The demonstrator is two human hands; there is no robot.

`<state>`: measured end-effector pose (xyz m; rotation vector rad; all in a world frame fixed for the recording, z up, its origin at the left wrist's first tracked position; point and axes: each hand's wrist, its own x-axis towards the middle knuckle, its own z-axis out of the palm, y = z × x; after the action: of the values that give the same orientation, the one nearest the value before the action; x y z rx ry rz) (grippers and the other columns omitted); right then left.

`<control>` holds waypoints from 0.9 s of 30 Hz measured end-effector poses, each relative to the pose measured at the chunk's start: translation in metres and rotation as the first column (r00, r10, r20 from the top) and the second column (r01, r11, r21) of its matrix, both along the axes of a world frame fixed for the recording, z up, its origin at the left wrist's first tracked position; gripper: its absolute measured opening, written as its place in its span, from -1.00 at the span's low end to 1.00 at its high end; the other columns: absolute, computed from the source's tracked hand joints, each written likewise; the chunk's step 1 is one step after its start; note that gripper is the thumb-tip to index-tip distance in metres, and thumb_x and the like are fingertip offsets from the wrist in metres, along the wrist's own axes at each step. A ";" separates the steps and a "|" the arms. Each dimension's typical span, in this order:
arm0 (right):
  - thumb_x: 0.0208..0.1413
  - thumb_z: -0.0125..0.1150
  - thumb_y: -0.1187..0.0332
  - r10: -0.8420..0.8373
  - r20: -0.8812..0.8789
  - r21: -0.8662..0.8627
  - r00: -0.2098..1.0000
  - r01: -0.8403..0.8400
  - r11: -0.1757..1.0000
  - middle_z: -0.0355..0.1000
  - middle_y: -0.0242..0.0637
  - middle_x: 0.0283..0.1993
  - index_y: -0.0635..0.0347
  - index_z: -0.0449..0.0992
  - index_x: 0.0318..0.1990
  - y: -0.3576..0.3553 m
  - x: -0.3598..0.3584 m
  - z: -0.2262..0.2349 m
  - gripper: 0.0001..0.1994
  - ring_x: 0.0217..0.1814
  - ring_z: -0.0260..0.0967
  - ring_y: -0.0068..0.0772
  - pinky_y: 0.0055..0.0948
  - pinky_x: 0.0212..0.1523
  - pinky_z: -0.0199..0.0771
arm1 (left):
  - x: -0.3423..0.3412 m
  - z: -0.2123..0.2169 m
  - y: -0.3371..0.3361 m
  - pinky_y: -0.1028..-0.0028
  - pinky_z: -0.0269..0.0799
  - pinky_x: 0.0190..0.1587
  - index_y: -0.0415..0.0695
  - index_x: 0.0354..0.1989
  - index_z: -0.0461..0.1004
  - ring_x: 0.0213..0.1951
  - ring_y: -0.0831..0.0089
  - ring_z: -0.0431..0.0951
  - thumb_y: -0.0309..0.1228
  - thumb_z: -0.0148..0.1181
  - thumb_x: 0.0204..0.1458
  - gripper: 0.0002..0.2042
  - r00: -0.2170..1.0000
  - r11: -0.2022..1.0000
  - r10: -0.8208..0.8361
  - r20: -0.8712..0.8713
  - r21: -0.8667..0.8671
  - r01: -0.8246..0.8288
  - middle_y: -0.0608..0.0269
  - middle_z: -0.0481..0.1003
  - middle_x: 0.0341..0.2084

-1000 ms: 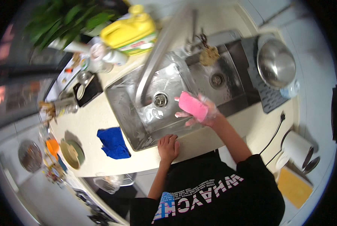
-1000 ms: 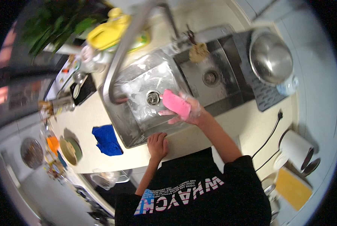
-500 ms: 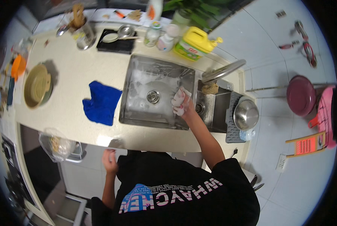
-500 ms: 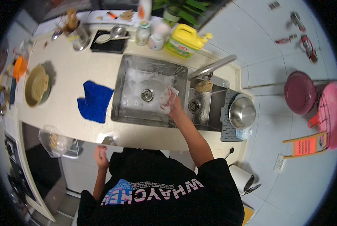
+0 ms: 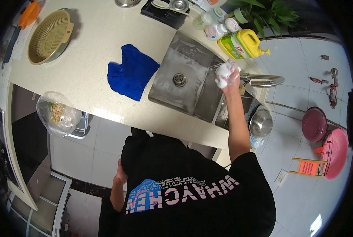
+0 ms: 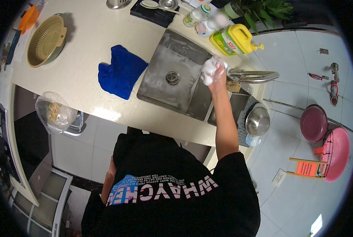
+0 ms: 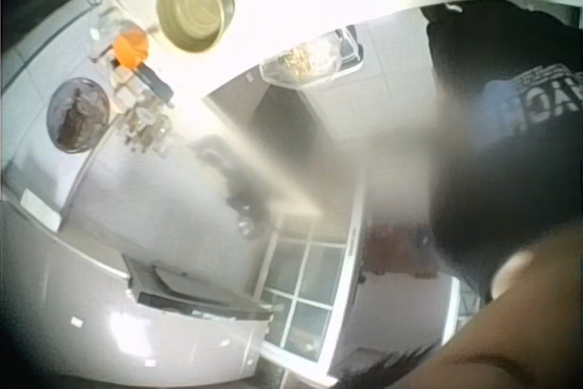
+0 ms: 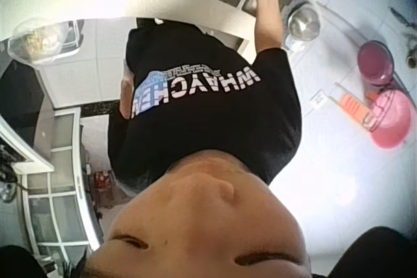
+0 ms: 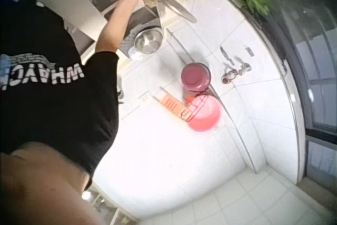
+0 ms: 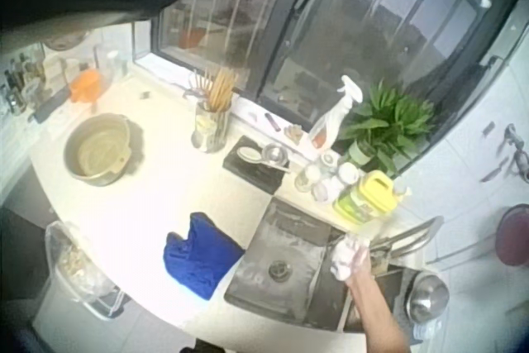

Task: The person scrubs a stainless steel kitchen sink with a pink sponge and soap, then rinses the sponge and the sink under running water. They proceed to wipe the sink dry with a blue cloth, ensuring the surface is clean and free of water.

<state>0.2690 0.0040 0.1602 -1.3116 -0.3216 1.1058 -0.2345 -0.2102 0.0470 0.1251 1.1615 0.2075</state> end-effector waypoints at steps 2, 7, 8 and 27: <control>0.10 0.05 0.11 -0.047 0.045 -0.030 0.998 0.048 0.998 0.25 -0.37 -0.52 0.01 0.36 -0.25 0.007 -0.015 0.020 -0.78 -0.68 0.25 -0.47 -0.45 -0.78 0.28 | -0.008 0.002 0.010 0.23 0.21 0.14 -0.03 0.21 0.20 0.11 0.31 0.26 0.12 -0.23 0.10 -0.39 0.988 0.974 -0.153 -0.022 0.163 0.155 0.24 0.29 0.12; 0.11 0.09 0.17 0.401 -0.047 0.358 0.915 -0.359 0.862 0.28 -0.30 -0.46 0.10 0.32 -0.29 0.010 -0.006 0.051 -0.78 -0.68 0.22 -0.44 -0.51 -0.76 0.28 | -0.028 -0.044 0.015 0.26 0.18 0.15 -0.02 0.19 0.21 0.14 0.29 0.25 0.05 -0.25 0.13 -0.45 0.883 0.813 -0.428 -0.195 0.345 0.470 0.22 0.27 0.14; 0.13 0.06 0.17 0.529 -0.269 0.490 0.805 -0.358 0.795 0.27 -0.29 -0.48 0.11 0.31 -0.32 0.006 0.000 0.048 -0.79 -0.70 0.19 -0.44 -0.52 -0.78 0.24 | -0.029 -0.053 0.018 0.27 0.18 0.14 -0.03 0.17 0.22 0.14 0.28 0.25 0.02 -0.25 0.14 -0.48 0.903 0.852 -0.402 -0.153 0.300 0.430 0.21 0.28 0.13; 0.14 -0.08 0.11 0.184 0.241 0.190 0.953 -0.232 0.954 0.13 -0.40 -0.72 0.10 0.25 -0.58 -0.005 0.014 -0.096 -0.66 -0.84 -0.06 -0.40 -0.42 -0.78 0.05 | 0.047 0.009 0.094 0.48 0.38 -0.17 -0.24 -0.30 0.42 -0.28 0.48 0.46 -0.31 -0.10 0.22 -0.75 0.792 0.735 0.330 -0.514 0.666 0.126 0.24 0.44 -0.34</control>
<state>0.2826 -0.0014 0.0644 -1.2253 -0.7429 1.0671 -0.1877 -0.1162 0.0556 0.8335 1.6993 0.7456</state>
